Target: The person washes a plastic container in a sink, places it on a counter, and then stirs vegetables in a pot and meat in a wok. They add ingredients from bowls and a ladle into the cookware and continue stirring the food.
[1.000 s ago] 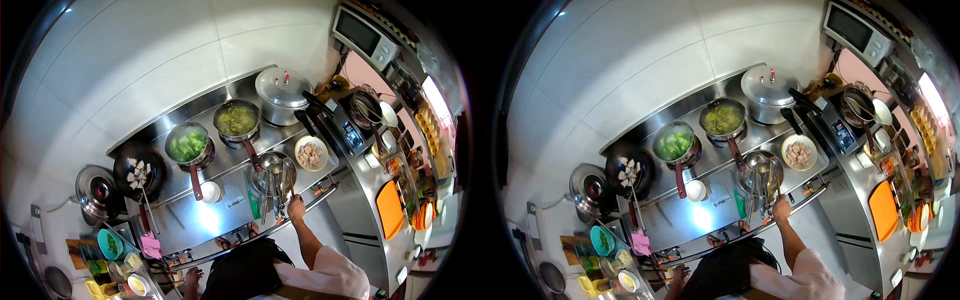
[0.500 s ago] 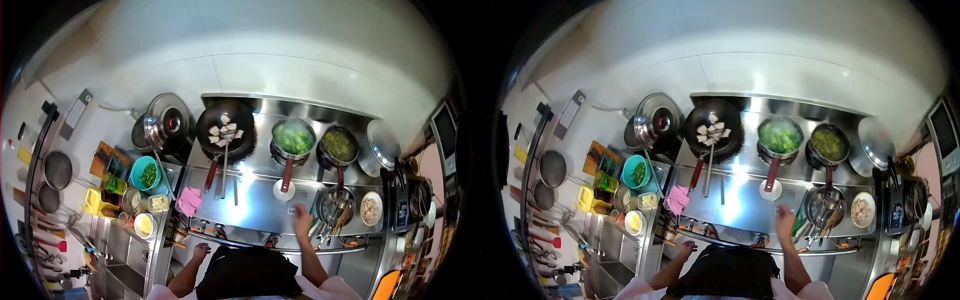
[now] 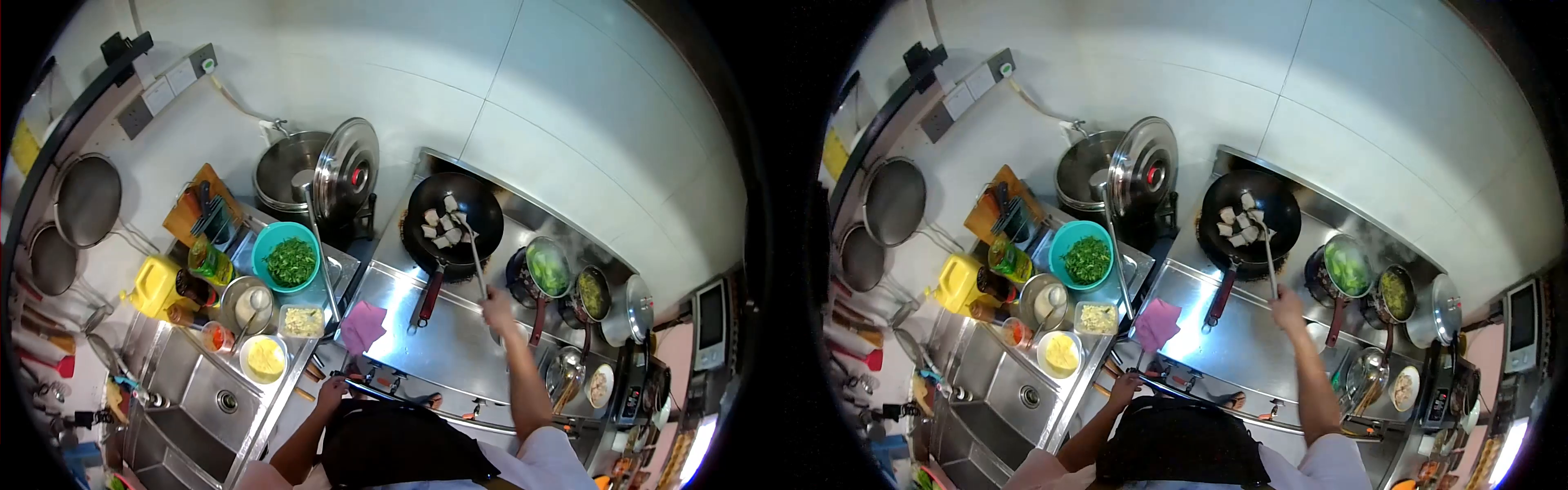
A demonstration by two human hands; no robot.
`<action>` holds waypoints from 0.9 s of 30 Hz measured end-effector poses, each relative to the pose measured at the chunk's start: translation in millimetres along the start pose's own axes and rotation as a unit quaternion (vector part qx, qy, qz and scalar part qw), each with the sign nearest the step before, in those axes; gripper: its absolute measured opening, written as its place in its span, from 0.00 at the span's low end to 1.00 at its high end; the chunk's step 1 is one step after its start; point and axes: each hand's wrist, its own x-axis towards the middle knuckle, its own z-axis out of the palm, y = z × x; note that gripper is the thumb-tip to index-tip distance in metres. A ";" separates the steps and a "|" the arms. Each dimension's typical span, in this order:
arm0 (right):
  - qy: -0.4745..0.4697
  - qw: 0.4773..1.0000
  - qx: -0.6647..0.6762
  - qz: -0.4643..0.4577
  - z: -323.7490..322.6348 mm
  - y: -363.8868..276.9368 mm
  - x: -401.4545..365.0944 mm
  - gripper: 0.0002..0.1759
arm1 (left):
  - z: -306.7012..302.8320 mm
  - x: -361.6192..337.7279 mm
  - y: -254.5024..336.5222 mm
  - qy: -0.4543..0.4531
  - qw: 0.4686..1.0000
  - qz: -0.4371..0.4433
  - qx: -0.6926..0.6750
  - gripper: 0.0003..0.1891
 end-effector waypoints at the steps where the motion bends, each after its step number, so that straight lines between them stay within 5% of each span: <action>1: -0.026 0.988 0.129 0.079 -33.8 -16.6 -5.3 0.15 | -6.8 4.9 -12.5 -0.007 1.000 -0.011 0.009 0.12; 2: -0.049 0.953 0.256 0.154 -66.5 -37.5 -9.4 0.14 | -13.8 7.6 -19.7 -0.018 1.000 -0.011 0.005 0.12; 4: -0.073 0.948 0.245 0.188 -118.9 -81.7 -13.2 0.10 | -24.4 12.3 -28.4 -0.046 0.994 -0.047 0.085 0.15; 10: -0.241 0.916 0.184 0.264 -166.8 -102.7 30.3 0.04 | -27.9 30.6 -39.5 -0.066 0.996 -0.056 0.029 0.15; 14: -0.209 0.940 0.135 0.234 -105.3 -81.9 40.8 0.06 | -28.5 31.7 -43.3 -0.052 0.997 -0.041 0.027 0.14; 16: -0.146 0.941 0.211 0.221 -45.5 -36.3 53.0 0.04 | -30.1 23.8 -35.8 -0.026 0.998 -0.043 -0.030 0.14; 18: -0.073 0.885 0.385 0.250 19.7 14.2 80.5 0.11 | -34.3 15.6 -27.3 -0.015 0.999 -0.040 -0.010 0.14; 21: 0.028 0.942 0.291 0.164 42.5 -13.3 62.7 0.19 | -45.8 3.5 -25.7 -0.009 0.999 -0.051 -0.015 0.14; 27: -0.013 0.904 0.399 0.152 29.7 -9.2 36.2 0.18 | -49.9 -0.9 -34.4 0.027 0.995 -0.086 -0.041 0.12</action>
